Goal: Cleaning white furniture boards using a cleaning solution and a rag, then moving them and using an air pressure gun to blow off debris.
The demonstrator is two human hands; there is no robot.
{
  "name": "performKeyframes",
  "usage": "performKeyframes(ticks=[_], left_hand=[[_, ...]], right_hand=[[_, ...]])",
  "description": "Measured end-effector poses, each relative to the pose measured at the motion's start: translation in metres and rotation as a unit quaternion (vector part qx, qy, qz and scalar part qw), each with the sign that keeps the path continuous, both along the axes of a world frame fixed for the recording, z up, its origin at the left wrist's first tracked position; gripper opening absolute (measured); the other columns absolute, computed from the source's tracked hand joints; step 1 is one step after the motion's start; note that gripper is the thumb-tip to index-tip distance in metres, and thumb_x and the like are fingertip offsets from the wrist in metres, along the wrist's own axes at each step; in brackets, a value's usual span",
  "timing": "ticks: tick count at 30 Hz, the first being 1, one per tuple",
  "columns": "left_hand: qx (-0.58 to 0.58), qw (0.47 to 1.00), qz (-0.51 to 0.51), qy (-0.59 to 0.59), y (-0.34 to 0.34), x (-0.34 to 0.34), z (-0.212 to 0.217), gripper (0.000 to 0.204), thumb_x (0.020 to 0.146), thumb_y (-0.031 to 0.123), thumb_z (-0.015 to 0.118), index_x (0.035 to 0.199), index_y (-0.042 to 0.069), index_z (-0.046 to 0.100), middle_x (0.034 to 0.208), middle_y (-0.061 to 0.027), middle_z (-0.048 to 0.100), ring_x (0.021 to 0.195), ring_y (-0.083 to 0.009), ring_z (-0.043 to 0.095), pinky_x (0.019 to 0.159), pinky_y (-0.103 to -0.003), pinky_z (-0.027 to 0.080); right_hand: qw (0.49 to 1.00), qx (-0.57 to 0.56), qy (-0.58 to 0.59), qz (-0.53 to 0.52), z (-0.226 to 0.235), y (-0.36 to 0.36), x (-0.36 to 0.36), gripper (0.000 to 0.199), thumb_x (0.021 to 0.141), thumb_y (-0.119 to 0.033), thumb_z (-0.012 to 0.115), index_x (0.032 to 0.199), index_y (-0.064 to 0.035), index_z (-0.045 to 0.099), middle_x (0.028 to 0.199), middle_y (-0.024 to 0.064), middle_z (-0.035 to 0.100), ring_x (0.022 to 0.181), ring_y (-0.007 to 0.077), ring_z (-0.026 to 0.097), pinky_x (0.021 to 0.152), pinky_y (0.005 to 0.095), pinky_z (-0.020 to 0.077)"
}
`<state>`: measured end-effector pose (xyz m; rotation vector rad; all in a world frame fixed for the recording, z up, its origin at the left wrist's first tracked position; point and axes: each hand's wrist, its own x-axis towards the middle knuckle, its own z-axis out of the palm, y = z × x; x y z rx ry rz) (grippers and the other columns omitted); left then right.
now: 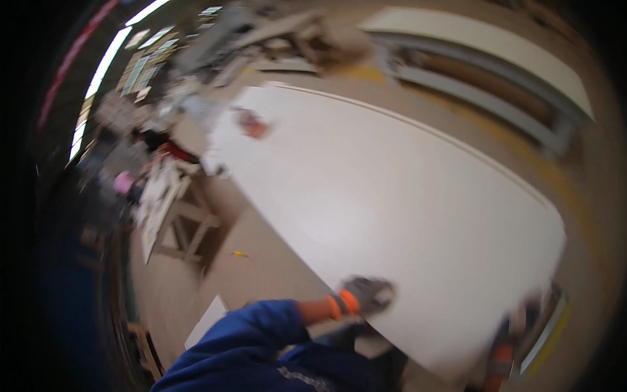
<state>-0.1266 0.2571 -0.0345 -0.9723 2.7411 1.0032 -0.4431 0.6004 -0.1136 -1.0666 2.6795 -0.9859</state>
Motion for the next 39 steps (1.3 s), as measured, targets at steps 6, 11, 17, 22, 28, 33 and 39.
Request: performKeyframes(ticks=[6, 11, 17, 22, 28, 33, 39], left_hand=[[-0.078, 0.996, -0.014, -0.049, -0.019, -0.015, 0.025, 0.035, 0.077, 0.035, 0.066, 0.1, 0.009, 0.062, 0.091, -0.0137, 0.067, 0.082, -0.0333, 0.065, 0.071, -0.042, 0.053], [-0.132, 0.987, -0.027, -0.084, -0.025, -0.018, 0.008, 0.026, 0.075, 0.031, 0.065, 0.088, 0.01, 0.057, 0.079, -0.0133, 0.063, 0.072, -0.0363, 0.061, 0.064, -0.045, 0.049], [-0.123, 0.986, -0.018, -0.108, -0.011, -0.012, 0.017, 0.025, 0.074, 0.03, 0.063, 0.087, 0.01, 0.056, 0.078, -0.0135, 0.062, 0.07, -0.0377, 0.06, 0.062, -0.047, 0.048], [-0.141, 0.983, -0.032, -0.11, -0.012, -0.018, 0.005, 0.024, 0.074, 0.031, 0.062, 0.085, 0.01, 0.057, 0.076, -0.0139, 0.062, 0.067, -0.0372, 0.061, 0.06, -0.048, 0.048], [-0.144, 0.985, -0.013, -0.091, -0.014, -0.011, 0.008, 0.023, 0.073, 0.03, 0.063, 0.08, 0.009, 0.057, 0.074, -0.0138, 0.061, 0.064, -0.0371, 0.06, 0.058, -0.046, 0.048], [-0.133, 0.985, -0.021, -0.104, -0.014, -0.009, 0.014, 0.023, 0.072, 0.029, 0.063, 0.079, 0.009, 0.056, 0.071, -0.0138, 0.06, 0.063, -0.037, 0.059, 0.057, -0.046, 0.047], [-0.129, 0.986, -0.029, -0.1, -0.013, -0.02, 0.002, 0.024, 0.071, 0.03, 0.064, 0.08, 0.009, 0.056, 0.072, -0.0136, 0.06, 0.064, -0.0369, 0.059, 0.057, -0.046, 0.047]], right_hand=[[0.964, -0.025, 0.263, 0.019, 0.005, -0.162, -0.183, 0.035, 0.084, -0.029, 0.06, 0.108, -0.0036, 0.058, 0.113, 0.0157, 0.059, 0.107, 0.0296, 0.055, 0.096, 0.0361, 0.0422], [0.982, 0.104, 0.147, 0.058, 0.039, -0.116, -0.109, 0.048, 0.081, -0.033, 0.058, 0.118, -0.0033, 0.052, 0.134, 0.0234, 0.04, 0.132, 0.0395, 0.031, 0.112, 0.051, 0.0198], [0.971, 0.179, 0.104, 0.118, 0.056, -0.073, -0.064, 0.059, 0.081, -0.04, 0.061, 0.132, -0.0146, 0.045, 0.145, 0.0171, 0.031, 0.14, 0.0373, 0.019, 0.114, 0.0535, 0.0088], [0.987, 0.065, 0.147, 0.027, 0.042, -0.162, -0.218, 0.058, 0.085, -0.043, 0.056, 0.131, -0.0088, 0.046, 0.144, 0.0205, 0.033, 0.138, 0.0384, 0.022, 0.115, 0.0457, 0.0144], [0.993, -0.038, 0.105, 0.032, 0.024, -0.149, -0.193, 0.054, 0.085, -0.031, 0.06, 0.129, -0.0056, 0.045, 0.144, 0.0232, 0.031, 0.137, 0.0423, 0.021, 0.113, 0.0436, 0.0227], [0.987, 0.032, 0.121, 0.102, 0.039, -0.134, -0.176, 0.047, 0.083, -0.029, 0.061, 0.123, -0.0077, 0.05, 0.14, 0.0229, 0.034, 0.131, 0.0464, 0.027, 0.111, 0.0479, 0.0235], [0.993, -0.105, 0.045, -0.005, 0.034, -0.174, -0.249, 0.043, 0.085, -0.029, 0.058, 0.123, -0.0094, 0.05, 0.134, 0.0214, 0.042, 0.126, 0.0423, 0.036, 0.107, 0.0459, 0.031]])
